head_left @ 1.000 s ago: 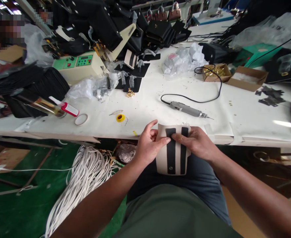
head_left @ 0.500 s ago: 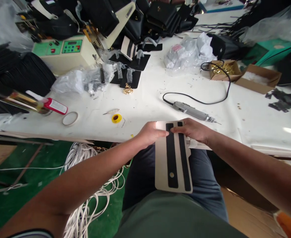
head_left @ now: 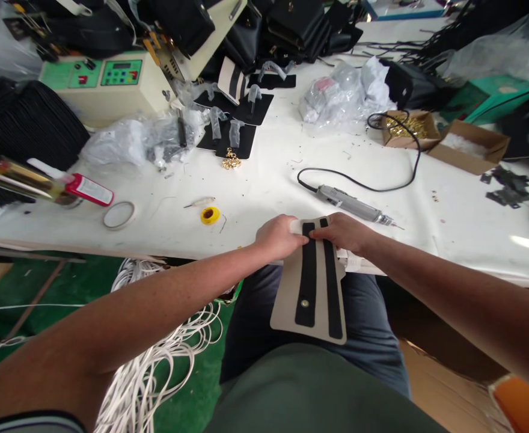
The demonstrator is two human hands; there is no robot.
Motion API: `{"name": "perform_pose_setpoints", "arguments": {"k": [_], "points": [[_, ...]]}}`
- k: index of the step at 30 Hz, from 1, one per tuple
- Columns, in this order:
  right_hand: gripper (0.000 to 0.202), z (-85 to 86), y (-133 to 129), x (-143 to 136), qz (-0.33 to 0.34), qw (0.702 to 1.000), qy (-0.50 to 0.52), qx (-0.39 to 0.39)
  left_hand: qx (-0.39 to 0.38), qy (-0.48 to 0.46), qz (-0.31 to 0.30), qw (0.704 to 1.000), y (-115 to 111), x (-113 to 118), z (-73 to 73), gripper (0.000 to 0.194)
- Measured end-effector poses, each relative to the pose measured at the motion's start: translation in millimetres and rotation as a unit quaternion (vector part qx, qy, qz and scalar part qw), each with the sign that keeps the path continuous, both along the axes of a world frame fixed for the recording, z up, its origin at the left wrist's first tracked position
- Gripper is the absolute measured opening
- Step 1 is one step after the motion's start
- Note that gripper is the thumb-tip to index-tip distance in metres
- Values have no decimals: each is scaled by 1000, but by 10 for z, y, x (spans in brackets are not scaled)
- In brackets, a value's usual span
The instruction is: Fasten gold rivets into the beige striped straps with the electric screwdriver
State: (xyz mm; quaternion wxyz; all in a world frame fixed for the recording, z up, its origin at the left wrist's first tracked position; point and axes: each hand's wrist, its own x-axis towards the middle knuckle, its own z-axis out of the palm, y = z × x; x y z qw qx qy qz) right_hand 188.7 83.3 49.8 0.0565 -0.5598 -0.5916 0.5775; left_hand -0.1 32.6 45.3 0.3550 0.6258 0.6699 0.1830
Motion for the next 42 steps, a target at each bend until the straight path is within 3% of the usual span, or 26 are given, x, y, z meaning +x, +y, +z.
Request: {"name": "perform_pose_setpoints", "arguments": {"k": [4,9,20,30,35,39,42], "points": [[19,56,-14,-46,0,999,-29,25,57,63,10,996,-98,21,-15,43],[18,58,-23,-83,6,997,-59,58,111,66,9,992,-196,40,-66,55],[13,-77,-41,-62,-22,994,-61,85,137,76,-17,988,-226,57,-119,21],[12,-47,-32,-51,-11,995,-51,80,191,94,-37,976,-190,48,-185,17],[14,60,-36,-63,9,991,-74,108,207,90,-32,974,-184,19,-207,18],[29,190,-63,118,-16,981,-97,167,213,88,-36,972,-110,-17,-258,18],[36,249,-58,553,-65,960,-84,260,211,89,-45,972,-83,-33,-255,16]]}}
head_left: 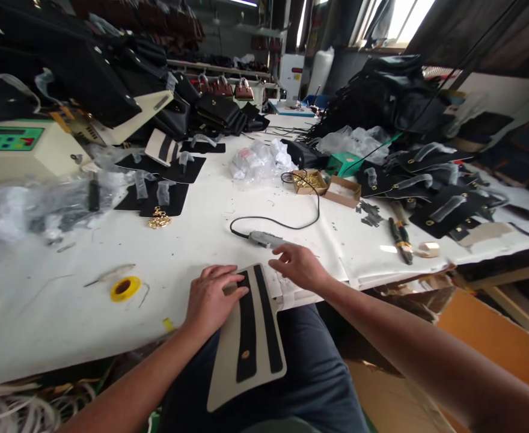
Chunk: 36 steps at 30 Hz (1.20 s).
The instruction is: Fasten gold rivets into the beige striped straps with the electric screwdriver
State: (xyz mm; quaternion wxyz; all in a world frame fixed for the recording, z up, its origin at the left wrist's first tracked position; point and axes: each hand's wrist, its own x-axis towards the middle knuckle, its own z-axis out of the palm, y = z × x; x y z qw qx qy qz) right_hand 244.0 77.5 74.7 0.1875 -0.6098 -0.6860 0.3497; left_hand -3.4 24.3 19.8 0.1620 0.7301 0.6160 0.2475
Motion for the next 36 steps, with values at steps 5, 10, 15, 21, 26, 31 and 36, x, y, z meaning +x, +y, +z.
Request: {"name": "perform_pose_setpoints", "arguments": {"k": [5,10,15,21,26,31,36], "points": [[28,-187,279,1141,-179,979,-39,85,-1,32,-4,999,15,-20,5,13],[29,-451,676,1997,-269,954,-104,84,50,43,-15,998,25,-59,-82,14],[35,-529,1116,2216,-267,946,-153,103,82,50,-29,995,42,-102,-180,15],[27,-598,1441,2202,-250,941,-199,108,72,57,-21,996,54,-99,-175,20],[26,-624,1409,2203,-261,938,-201,107,74,46,-23,996,50,-77,-146,21],[37,-577,1235,2186,-242,955,-152,77,72,43,-25,996,45,-67,-141,20],[31,-549,1137,2113,-201,968,-142,53,75,38,-22,996,43,-62,-136,18]]}}
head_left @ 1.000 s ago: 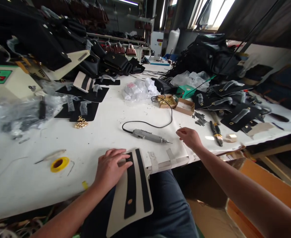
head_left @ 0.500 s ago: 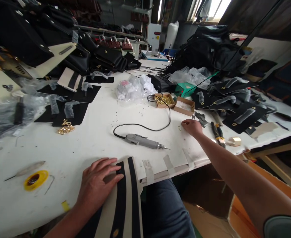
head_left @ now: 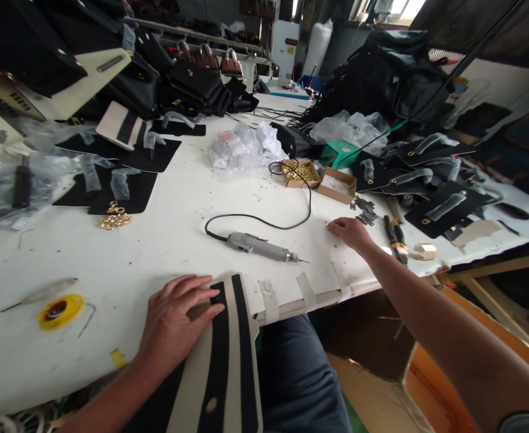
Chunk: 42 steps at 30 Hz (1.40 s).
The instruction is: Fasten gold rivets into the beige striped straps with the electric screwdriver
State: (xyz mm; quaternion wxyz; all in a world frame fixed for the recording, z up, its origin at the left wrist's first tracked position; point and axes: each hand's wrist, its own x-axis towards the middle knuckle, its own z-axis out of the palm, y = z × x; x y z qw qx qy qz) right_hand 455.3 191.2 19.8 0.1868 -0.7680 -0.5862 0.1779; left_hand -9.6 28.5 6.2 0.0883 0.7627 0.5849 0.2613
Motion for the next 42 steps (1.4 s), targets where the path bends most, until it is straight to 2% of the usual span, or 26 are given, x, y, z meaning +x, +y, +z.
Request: {"name": "perform_pose_setpoints", "arguments": {"k": [8,20,29,36,42], "points": [[28,12,16,-43,6,1000,-24,-9,-7,-3,3,1000,-16,12,33,16],[30,-16,-39,-63,4,998,-64,22,-11,-4,4,1000,-21,12,30,15],[34,11,-155,-105,76,986,-147,33,-9,-2,6,1000,-34,4,0,15],[27,140,2,-7,116,979,-169,-17,-12,-11,2,1000,-36,0,6,15],[27,185,25,-123,131,956,-260,-28,-15,-5,9,1000,-40,14,21,14]]}}
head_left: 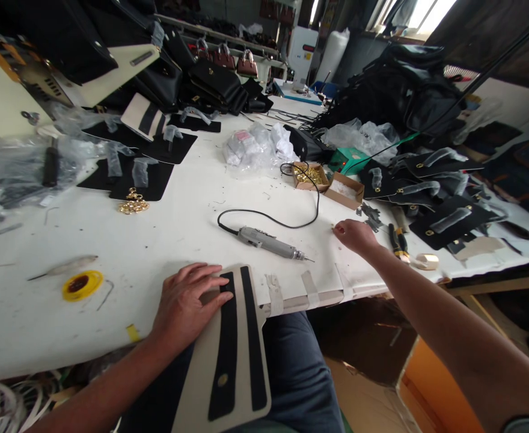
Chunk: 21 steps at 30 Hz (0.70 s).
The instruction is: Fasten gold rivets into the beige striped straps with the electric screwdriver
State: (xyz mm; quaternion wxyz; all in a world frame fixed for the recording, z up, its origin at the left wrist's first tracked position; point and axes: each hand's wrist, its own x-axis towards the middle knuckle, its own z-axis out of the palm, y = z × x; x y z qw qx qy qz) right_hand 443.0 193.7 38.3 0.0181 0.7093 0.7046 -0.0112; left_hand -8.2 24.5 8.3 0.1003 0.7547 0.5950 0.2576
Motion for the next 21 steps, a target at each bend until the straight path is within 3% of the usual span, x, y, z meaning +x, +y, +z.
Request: {"name": "perform_pose_setpoints", "arguments": {"k": [11,21], "points": [[34,6,-41,31,-52,998,-29,2,-9,-8,4,1000,-22,17,9,14],[35,17,-193,15,-52,999,-4,7,-20,-49,15,999,-83,80,51,19]]}}
